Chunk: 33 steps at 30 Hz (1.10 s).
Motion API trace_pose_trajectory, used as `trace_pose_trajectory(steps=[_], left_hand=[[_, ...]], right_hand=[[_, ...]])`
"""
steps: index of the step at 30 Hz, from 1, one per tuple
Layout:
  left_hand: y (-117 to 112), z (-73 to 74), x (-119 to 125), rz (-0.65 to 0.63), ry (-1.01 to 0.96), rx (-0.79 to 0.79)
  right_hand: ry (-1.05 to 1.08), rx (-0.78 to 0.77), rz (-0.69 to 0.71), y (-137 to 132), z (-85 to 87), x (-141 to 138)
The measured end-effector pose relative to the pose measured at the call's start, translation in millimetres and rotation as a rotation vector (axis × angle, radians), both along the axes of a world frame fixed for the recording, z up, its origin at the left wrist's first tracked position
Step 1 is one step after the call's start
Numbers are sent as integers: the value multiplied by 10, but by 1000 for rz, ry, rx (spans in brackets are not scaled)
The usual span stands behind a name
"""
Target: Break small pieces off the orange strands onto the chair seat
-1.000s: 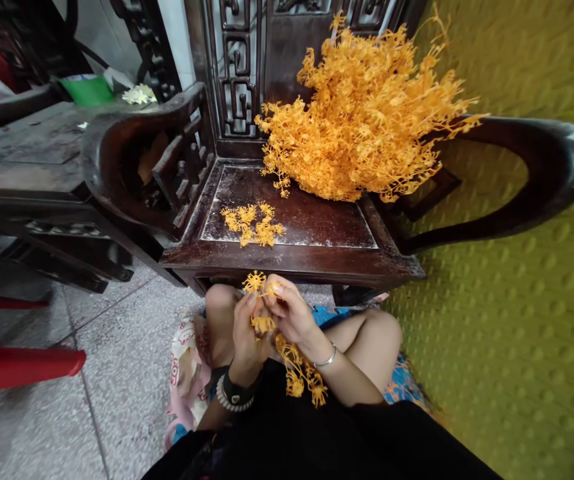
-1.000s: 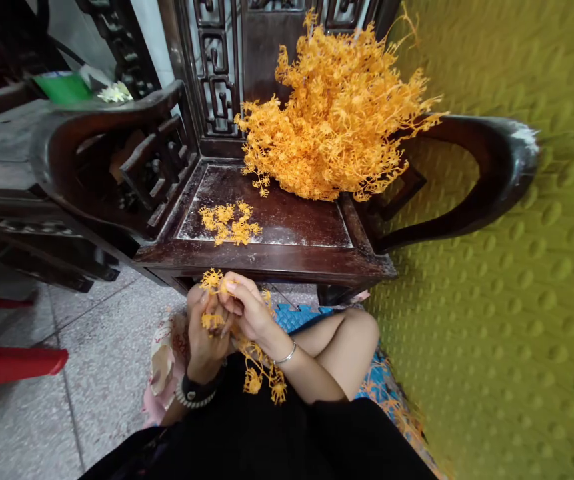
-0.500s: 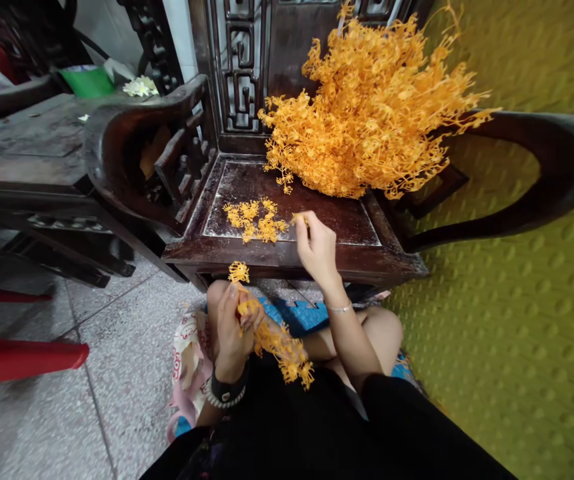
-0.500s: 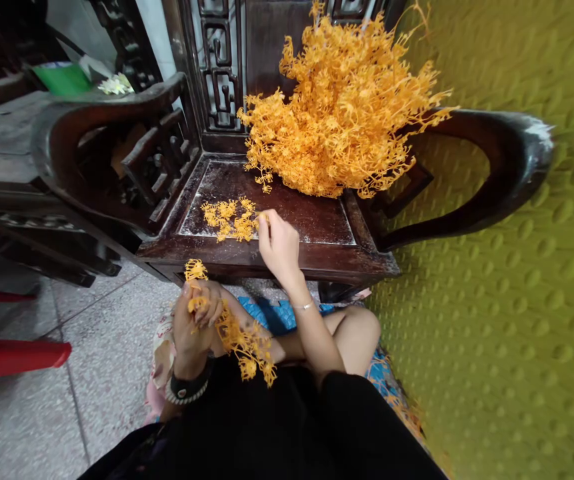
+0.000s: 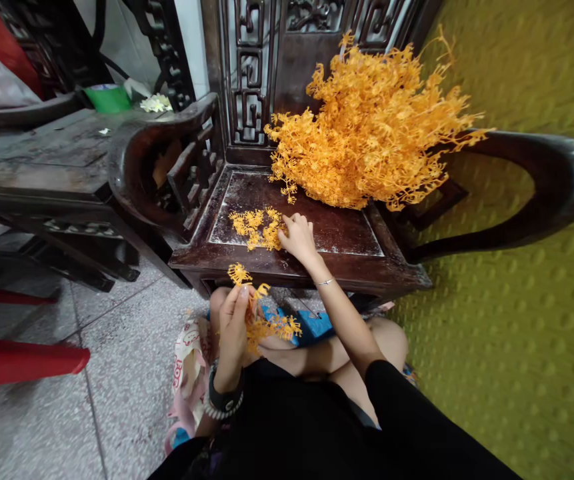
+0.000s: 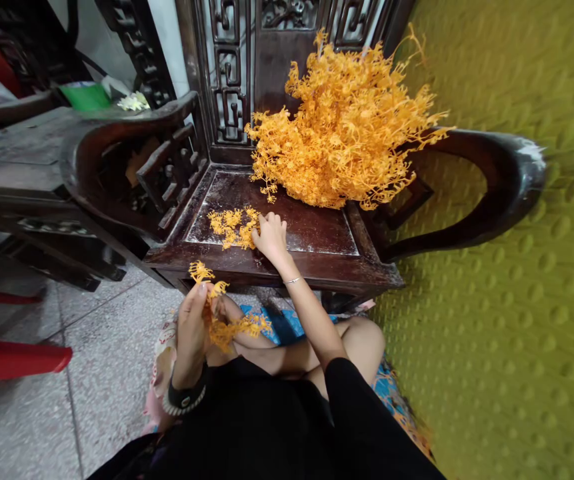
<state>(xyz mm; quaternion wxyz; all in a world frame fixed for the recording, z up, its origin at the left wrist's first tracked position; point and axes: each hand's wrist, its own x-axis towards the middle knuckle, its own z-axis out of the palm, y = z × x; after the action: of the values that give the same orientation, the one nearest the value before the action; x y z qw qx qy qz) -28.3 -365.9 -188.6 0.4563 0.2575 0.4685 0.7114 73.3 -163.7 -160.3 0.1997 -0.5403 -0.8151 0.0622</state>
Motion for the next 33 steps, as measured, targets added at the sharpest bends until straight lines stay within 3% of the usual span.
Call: trace_pose_trajectory(steps=[3,5,7,9,15,23,33], left_hand=[[17,-4,-5,-1,68,-50],[27,0,-10,-39,93,-72],[34,8,-13,-100,94,-57],[37,17,-11,-152,70,-21],[39,87,41,-181,-80,1],[23,196,78,-175,-302,-86],[36,224,112,-307,-503,-96]], right_hand=[[249,15,142,-182,96,81],[451,-61,468,-381,204,158],[525,-206,829,-592,305,236],[498,-308,990,-764,365,296],[512,-468,861,-966,279,366],[868,-1007,876,-1132,59,344],[1259,-1179,770,-1296,-91,268]])
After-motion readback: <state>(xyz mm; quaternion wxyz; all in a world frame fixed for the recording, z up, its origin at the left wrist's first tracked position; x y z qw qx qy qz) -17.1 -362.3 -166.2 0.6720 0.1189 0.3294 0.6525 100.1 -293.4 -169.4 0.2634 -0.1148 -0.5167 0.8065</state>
